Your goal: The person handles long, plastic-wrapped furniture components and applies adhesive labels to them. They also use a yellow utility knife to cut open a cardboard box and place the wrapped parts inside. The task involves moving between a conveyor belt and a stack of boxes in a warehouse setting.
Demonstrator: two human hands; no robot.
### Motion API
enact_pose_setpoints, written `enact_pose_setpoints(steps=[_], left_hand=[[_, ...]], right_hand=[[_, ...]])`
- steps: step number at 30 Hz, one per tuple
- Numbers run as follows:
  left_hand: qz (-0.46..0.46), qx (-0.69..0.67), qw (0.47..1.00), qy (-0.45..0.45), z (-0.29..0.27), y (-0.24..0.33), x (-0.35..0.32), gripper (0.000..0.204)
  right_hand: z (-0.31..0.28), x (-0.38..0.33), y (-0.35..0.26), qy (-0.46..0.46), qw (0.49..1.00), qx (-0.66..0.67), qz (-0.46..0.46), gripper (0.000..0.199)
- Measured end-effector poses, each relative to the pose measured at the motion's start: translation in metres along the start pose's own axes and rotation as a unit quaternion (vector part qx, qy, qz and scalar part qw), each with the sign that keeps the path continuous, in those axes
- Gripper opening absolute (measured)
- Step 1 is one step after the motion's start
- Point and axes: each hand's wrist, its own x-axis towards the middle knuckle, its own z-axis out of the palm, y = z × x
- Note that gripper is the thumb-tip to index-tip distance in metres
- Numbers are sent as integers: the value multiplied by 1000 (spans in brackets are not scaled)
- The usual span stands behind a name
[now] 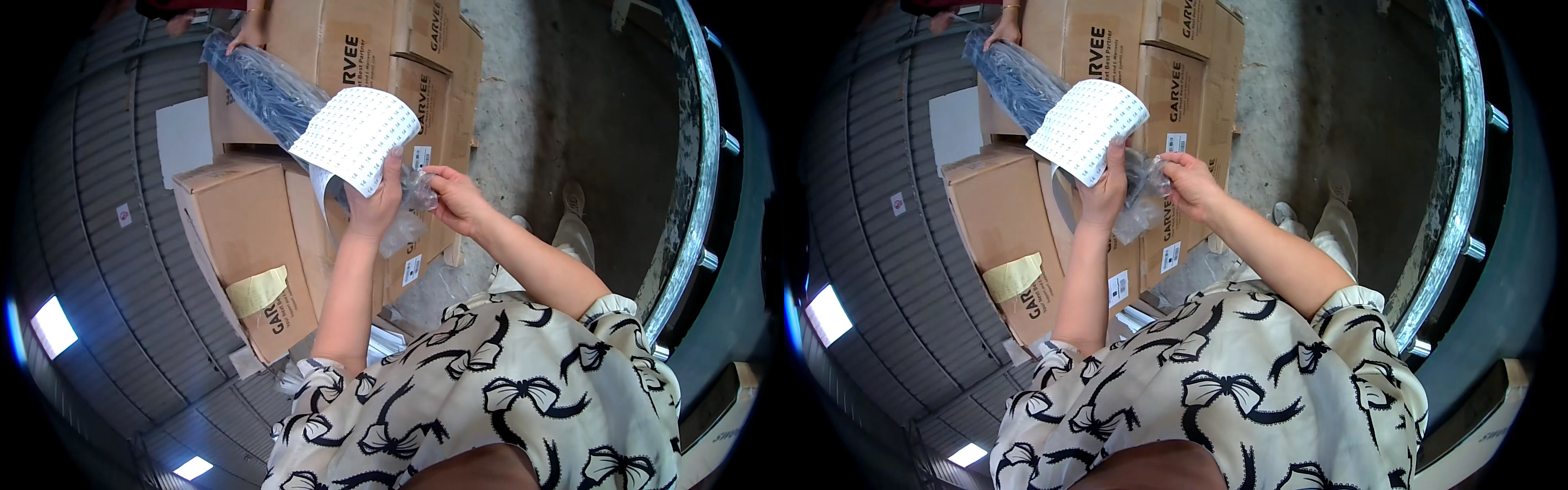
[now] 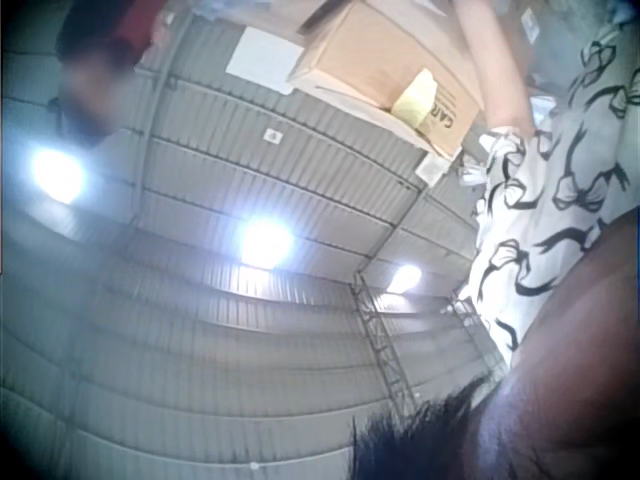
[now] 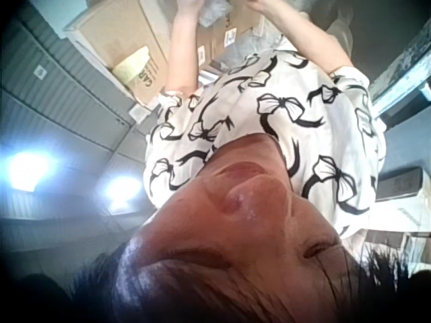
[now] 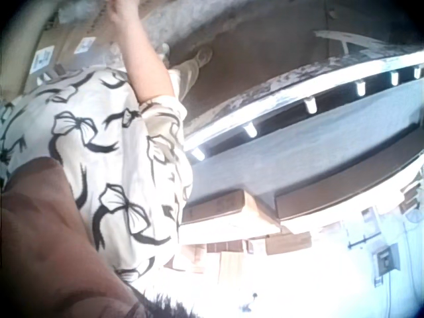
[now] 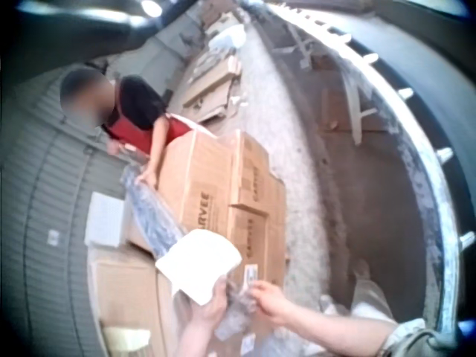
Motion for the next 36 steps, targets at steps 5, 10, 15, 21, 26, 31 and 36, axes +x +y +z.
enact_pose_setpoints(steps=[5, 10, 15, 21, 26, 31, 36], left_hand=[[-1, 19, 1000, -24, 9, 7, 13, 18], [79, 33, 996, -6, 12, 6, 19, 19], [41, 19, 997, 61, 1, -8, 13, 19], [-22, -66, 979, 191, -22, 19, 23, 23], [-138, -125, 957, 224, -31, 25, 3, 30], [-122, -138, 962, 203, -20, 25, -16, 38], [-84, -115, 983, 115, -4, 14, -11, 30]], right_hand=[[-3, -4, 3, -43, 994, -86, -51, 33], [-21, -17, -11, -42, 975, -166, -139, 45], [0, -38, -12, -96, 930, -266, -235, 51], [21, -27, -16, -93, 865, -424, -250, 50], [38, -8, -26, -100, 852, -425, -289, 46], [48, 7, -21, -105, 931, -279, -210, 42], [48, 24, -12, -80, 956, -207, -190, 41]])
